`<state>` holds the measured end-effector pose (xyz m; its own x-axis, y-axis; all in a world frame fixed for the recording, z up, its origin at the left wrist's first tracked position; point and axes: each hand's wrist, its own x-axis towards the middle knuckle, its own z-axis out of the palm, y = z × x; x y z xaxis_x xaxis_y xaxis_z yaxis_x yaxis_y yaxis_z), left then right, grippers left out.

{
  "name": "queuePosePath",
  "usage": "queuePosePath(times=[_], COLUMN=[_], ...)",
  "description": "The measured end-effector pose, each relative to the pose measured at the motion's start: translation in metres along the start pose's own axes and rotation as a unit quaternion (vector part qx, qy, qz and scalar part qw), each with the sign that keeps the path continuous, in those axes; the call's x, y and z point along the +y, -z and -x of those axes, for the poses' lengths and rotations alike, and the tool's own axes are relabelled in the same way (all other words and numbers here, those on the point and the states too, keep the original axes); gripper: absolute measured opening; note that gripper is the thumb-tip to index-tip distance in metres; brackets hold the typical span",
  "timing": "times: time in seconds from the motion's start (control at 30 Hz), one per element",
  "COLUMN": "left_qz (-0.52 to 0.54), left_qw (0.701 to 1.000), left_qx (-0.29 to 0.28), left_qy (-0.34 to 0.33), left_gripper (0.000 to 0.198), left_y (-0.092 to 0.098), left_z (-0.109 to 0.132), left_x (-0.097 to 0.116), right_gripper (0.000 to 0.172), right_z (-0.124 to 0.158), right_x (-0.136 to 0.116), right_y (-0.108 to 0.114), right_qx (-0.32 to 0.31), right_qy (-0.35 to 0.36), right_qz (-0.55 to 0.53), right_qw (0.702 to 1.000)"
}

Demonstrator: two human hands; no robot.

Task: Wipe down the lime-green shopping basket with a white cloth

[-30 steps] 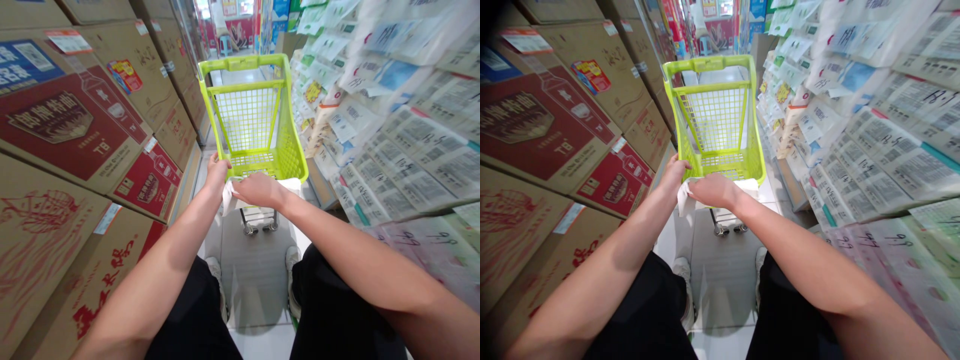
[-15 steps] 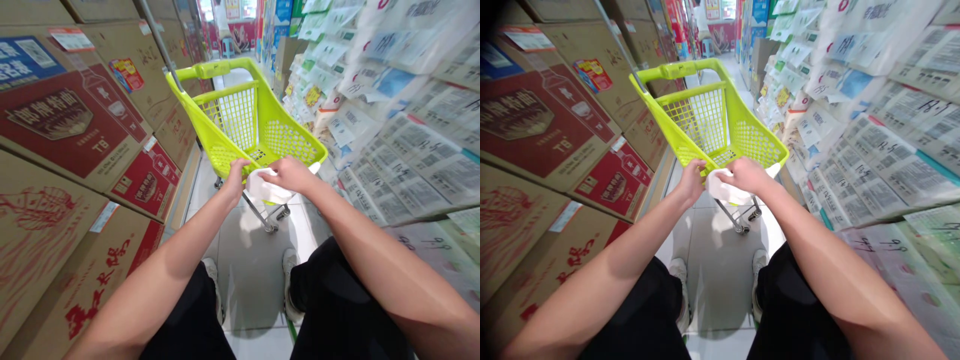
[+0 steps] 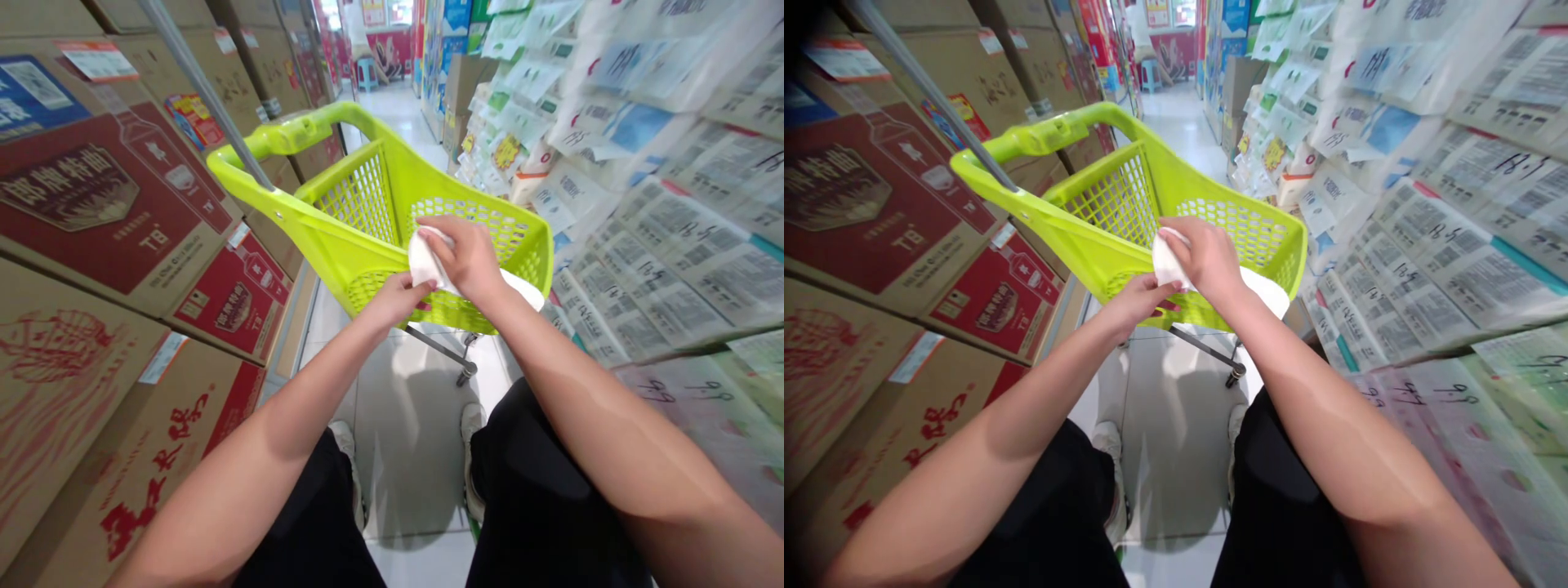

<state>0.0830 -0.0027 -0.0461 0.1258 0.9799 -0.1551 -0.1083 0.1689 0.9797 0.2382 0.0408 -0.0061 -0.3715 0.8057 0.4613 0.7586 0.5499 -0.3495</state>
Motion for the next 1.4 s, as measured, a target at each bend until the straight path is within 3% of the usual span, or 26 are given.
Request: queuePosePath(times=[0.1, 0.2, 0.37, 0.5, 0.67, 0.8, 0.87, 0.9, 0.97, 1.03, 1.1, 1.17, 1.23, 1.4], left_qz=[-0.216, -0.328, -0.334, -0.343, -0.375, -0.418, -0.489, -0.532, -0.595, -0.602, -0.588, -0.594, -0.615, -0.627], left_qw=[0.975, 0.940, 0.919, 0.909, 0.881, 0.861, 0.829, 0.807, 0.754, 0.695, 0.647, 0.614, 0.600, 0.621], left_qx=[-0.041, -0.097, -0.201, -0.225, -0.263, -0.253, -0.224, -0.180, -0.037, 0.123, 0.226, 0.266, 0.267, 0.250], left_qy=[-0.013, -0.023, -0.050, -0.069, -0.117, -0.138, -0.156, -0.184, -0.275, -0.373, -0.429, -0.446, -0.436, -0.397], left_gripper=[0.017, 0.020, 0.025, 0.030, 0.036, 0.025, 0.030, 0.037, 0.042, 0.035, 0.024, 0.018, 0.023, 0.024], left_y=[0.025, 0.046, 0.058, 0.054, 0.054, 0.058, 0.061, 0.062, 0.067, 0.074, 0.082, 0.090, 0.095, 0.093], left_z=[0.002, 0.006, 0.010, 0.014, 0.009, 0.004, 0.007, 0.010, 0.016, 0.020, 0.018, 0.012, 0.006, 0.003], left_x=[0.014, 0.022, 0.018, 0.014, 0.007, 0.008, 0.014, 0.019, 0.029, 0.038, 0.043, 0.044, 0.045, 0.049], right_gripper=[0.074, 0.078, 0.078, 0.076, 0.068, 0.061, 0.058, 0.058, 0.062, 0.072, 0.085, 0.095, 0.097, 0.087], right_z=[-0.003, -0.003, 0.003, 0.005, 0.008, 0.009, 0.008, 0.007, 0.004, 0.001, -0.001, -0.002, -0.004, -0.010], right_x=[-0.006, -0.013, -0.031, -0.038, -0.029, -0.016, -0.011, -0.009, -0.007, -0.006, -0.005, -0.005, -0.003, 0.005], right_y=[-0.007, -0.007, 0.008, 0.018, 0.017, 0.010, 0.007, 0.006, 0.005, 0.005, 0.006, 0.005, 0.003, -0.001], right_qx=[0.027, 0.006, -0.094, -0.107, -0.127, -0.157, -0.159, -0.156, -0.155, -0.162, -0.167, -0.157, -0.133, -0.118], right_qy=[0.008, -0.027, -0.086, -0.088, -0.043, -0.007, 0.002, 0.003, -0.004, -0.020, -0.046, -0.070, -0.082, -0.089], right_qz=[-0.007, 0.009, 0.087, 0.134, 0.139, 0.122, 0.118, 0.121, 0.127, 0.125, 0.117, 0.112, 0.115, 0.139], right_qw=[1.000, 1.000, 0.988, 0.981, 0.981, 0.980, 0.980, 0.980, 0.980, 0.979, 0.978, 0.979, 0.981, 0.979])
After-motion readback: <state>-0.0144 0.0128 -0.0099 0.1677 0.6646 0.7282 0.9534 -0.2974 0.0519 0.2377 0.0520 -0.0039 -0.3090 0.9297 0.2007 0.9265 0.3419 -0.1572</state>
